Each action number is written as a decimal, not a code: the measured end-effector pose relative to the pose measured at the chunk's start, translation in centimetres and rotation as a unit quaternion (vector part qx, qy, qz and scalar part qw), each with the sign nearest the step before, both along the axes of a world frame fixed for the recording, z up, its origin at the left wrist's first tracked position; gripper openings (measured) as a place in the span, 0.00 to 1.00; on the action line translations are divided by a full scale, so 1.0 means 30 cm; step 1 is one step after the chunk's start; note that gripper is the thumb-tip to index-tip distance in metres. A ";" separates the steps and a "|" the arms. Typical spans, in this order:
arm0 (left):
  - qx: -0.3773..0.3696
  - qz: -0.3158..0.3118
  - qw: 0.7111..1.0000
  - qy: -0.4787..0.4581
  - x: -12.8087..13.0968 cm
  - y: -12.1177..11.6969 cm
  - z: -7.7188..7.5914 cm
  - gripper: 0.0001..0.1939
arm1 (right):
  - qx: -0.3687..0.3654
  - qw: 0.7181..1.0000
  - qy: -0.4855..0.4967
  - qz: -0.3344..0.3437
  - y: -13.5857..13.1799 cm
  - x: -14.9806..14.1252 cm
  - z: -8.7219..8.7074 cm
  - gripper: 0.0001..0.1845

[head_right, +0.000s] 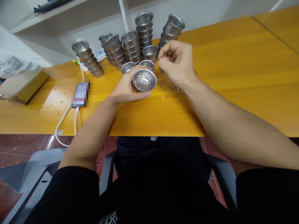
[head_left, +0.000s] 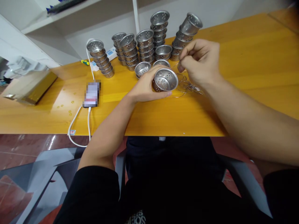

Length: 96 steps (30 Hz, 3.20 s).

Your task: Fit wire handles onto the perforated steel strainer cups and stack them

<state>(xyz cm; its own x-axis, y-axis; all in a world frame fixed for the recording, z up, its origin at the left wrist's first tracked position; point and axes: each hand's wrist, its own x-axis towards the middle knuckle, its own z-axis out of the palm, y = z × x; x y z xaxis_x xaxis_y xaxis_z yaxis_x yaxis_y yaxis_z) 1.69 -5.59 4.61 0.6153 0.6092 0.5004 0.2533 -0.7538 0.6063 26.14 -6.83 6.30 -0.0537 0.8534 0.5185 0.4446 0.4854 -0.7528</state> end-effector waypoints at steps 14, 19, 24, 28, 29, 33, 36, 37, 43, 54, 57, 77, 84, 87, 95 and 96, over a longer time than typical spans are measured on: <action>0.058 -0.036 0.998 0.017 -0.048 0.105 -0.085 0.46 | 0.180 0.958 -0.179 0.132 0.017 0.050 -0.019 0.14; 0.124 -0.011 0.992 -0.031 -0.053 0.125 -0.080 0.50 | 0.132 0.979 -0.158 0.006 0.001 0.051 -0.002 0.21; 0.144 -0.005 0.989 -0.040 -0.053 0.141 -0.105 0.46 | 0.055 0.990 -0.121 -0.053 0.002 0.067 0.012 0.16; 0.099 -0.025 0.992 -0.073 -0.059 0.181 -0.118 0.49 | -0.020 0.998 -0.038 -0.036 0.030 0.063 -0.015 0.13; 0.085 -0.030 0.993 -0.075 -0.061 0.185 -0.117 0.50 | -0.031 0.999 -0.016 -0.029 0.037 0.061 -0.023 0.14; 0.079 -0.058 0.993 -0.061 -0.055 0.165 -0.117 0.51 | -0.052 0.998 0.015 -0.024 0.047 0.054 -0.040 0.18; 0.094 -0.028 0.993 -0.062 -0.038 0.156 -0.135 0.53 | -0.049 0.998 -0.006 -0.027 0.038 0.050 -0.040 0.21; 0.091 -0.014 0.994 -0.065 -0.033 0.162 -0.142 0.56 | -0.041 0.999 -0.008 -0.026 0.035 0.047 -0.040 0.23; 0.043 -0.035 0.995 -0.085 -0.036 0.224 -0.157 0.59 | -0.027 0.999 0.042 0.003 0.054 0.029 -0.054 0.28; -0.020 0.001 0.994 -0.111 -0.033 0.168 -0.117 0.62 | -0.064 0.992 0.048 0.101 0.016 0.038 -0.027 0.24; -0.008 0.014 0.994 -0.108 -0.019 0.156 -0.115 0.64 | -0.072 0.992 0.048 0.092 0.023 0.031 -0.035 0.28; -0.081 -0.076 0.991 -0.079 -0.022 0.130 -0.126 0.58 | -0.089 0.975 0.145 0.141 -0.020 -0.024 0.023 0.41; -0.069 -0.079 0.991 -0.078 -0.031 0.148 -0.135 0.57 | -0.093 0.981 0.108 0.135 0.014 -0.004 -0.015 0.44; -0.059 -0.083 0.992 -0.073 -0.037 0.147 -0.123 0.56 | -0.096 0.985 0.054 0.133 0.013 0.004 -0.023 0.39; -0.045 -0.049 0.995 -0.076 -0.027 0.177 -0.157 0.58 | -0.081 0.989 -0.050 0.114 -0.022 0.013 -0.010 0.23; -0.042 -0.034 0.996 -0.078 -0.028 0.185 -0.161 0.58 | -0.066 0.989 -0.078 0.103 -0.023 0.017 -0.009 0.21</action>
<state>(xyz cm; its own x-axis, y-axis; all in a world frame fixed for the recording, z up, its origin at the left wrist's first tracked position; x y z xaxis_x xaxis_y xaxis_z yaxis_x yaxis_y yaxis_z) 0.84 -0.05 -0.22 0.5756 0.6124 0.5419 0.1017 -0.7111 0.6957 26.65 -7.51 6.02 -0.3031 0.8760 0.3752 0.4620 0.4795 -0.7461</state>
